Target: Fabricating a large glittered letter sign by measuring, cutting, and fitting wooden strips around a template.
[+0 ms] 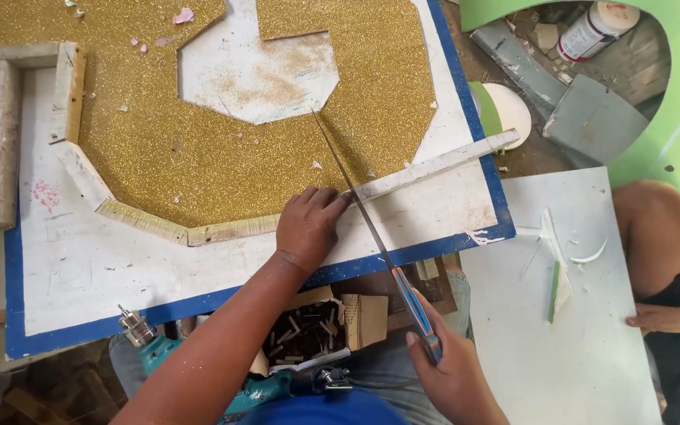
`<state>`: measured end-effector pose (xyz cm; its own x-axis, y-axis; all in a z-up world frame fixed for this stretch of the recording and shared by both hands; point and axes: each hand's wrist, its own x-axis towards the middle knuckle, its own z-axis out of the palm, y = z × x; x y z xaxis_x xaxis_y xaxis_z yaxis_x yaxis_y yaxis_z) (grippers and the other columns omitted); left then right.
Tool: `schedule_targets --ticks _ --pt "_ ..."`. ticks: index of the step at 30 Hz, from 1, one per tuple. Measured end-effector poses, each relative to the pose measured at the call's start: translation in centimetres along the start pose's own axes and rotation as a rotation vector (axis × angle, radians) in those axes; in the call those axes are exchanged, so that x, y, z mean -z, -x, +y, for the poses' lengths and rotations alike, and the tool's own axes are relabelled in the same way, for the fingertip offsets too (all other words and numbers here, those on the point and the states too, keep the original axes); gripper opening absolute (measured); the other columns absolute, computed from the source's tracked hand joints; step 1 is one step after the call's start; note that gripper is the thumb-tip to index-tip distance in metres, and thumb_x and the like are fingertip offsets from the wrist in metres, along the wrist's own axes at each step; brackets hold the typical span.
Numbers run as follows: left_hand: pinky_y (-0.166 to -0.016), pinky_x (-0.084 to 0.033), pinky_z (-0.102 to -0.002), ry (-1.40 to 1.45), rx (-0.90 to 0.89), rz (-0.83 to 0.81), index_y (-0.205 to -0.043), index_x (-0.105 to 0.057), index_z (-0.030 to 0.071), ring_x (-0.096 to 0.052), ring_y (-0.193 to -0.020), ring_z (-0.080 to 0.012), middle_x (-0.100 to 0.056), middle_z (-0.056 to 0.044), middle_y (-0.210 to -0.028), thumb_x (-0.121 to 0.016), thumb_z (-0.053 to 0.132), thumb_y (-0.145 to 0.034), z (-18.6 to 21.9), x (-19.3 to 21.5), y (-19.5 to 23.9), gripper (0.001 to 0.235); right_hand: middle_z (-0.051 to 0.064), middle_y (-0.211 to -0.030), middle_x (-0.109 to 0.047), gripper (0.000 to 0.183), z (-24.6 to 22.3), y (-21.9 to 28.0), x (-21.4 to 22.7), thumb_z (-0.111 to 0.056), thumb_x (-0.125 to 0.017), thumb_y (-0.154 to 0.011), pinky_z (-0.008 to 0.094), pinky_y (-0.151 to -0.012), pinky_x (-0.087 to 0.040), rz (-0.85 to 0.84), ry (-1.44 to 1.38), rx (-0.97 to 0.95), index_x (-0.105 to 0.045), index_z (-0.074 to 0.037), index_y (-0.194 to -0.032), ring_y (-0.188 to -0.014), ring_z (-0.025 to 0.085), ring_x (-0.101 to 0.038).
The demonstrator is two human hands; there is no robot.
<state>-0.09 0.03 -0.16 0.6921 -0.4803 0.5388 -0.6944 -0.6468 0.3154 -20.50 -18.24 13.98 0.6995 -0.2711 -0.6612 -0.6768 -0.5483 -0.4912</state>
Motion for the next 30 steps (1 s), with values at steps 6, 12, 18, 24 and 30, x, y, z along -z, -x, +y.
schedule_targets --ticks 6,12,18,24,30 --pt "-0.06 -0.045 -0.042 0.006 -0.02 0.016 -0.117 -0.074 0.014 -0.058 -0.08 -0.0305 -0.068 -0.005 -0.098 -0.064 -0.004 -0.083 0.2 0.6 -0.4 0.04 0.0 -0.073 -0.061 0.059 -5.2 -7.3 -0.8 -0.027 -0.054 -0.097 0.032 -0.063 -0.048 0.072 -0.048 0.263 -0.048 -0.029 -0.155 -0.06 0.015 -0.055" --pt "-0.055 -0.043 -0.043 -0.019 0.022 0.03 -0.113 -0.076 0.018 -0.059 -0.078 -0.0309 -0.069 -0.005 -0.094 -0.068 -0.002 -0.08 0.1 -0.2 -0.2 0.039 -0.002 -0.066 -0.056 0.055 -4.8 -7.4 -1.5 -0.027 -0.053 -0.097 0.03 -0.059 -0.043 0.087 -0.124 0.346 -0.052 -0.025 -0.152 -0.057 0.012 -0.049" --pt "-0.06 -0.044 -0.044 0.001 0.032 0.003 -0.114 -0.075 0.016 -0.06 -0.084 -0.0325 -0.069 -0.007 -0.1 -0.065 -0.008 -0.07 -0.1 -0.1 0.0 0.051 -0.001 -0.104 -0.083 0.067 -0.7 -0.8 -0.3 -0.031 -0.053 -0.094 0.031 -0.074 -0.056 0.02 0.001 0.021 -0.039 -0.041 -0.159 -0.07 0.016 -0.069" --pt "-0.057 -0.044 -0.042 0.002 0.005 0.031 -0.118 -0.075 0.016 -0.06 -0.082 -0.0311 -0.071 -0.008 -0.101 -0.066 -0.012 -0.07 -0.1 -0.1 -0.1 0.056 0.0 -0.094 -0.083 0.066 -1.1 -3.3 -0.7 -0.027 -0.053 -0.093 0.031 -0.066 -0.055 0.066 -0.021 0.182 -0.044 -0.036 -0.157 -0.058 0.014 -0.063" --pt "-0.069 -0.053 -0.039 -0.018 0.113 -0.119 -0.114 -0.071 0.027 -0.067 -0.094 -0.0275 -0.07 -0.004 -0.099 -0.066 0.007 -0.087 -0.1 0.0 -0.1 0.033 0.026 -0.112 -0.075 0.056 -4.2 -9.0 -2.8 -0.014 -0.061 -0.091 0.055 -0.084 -0.057 0.246 -0.184 0.495 -0.057 -0.01 -0.147 -0.107 0.045 -0.071"
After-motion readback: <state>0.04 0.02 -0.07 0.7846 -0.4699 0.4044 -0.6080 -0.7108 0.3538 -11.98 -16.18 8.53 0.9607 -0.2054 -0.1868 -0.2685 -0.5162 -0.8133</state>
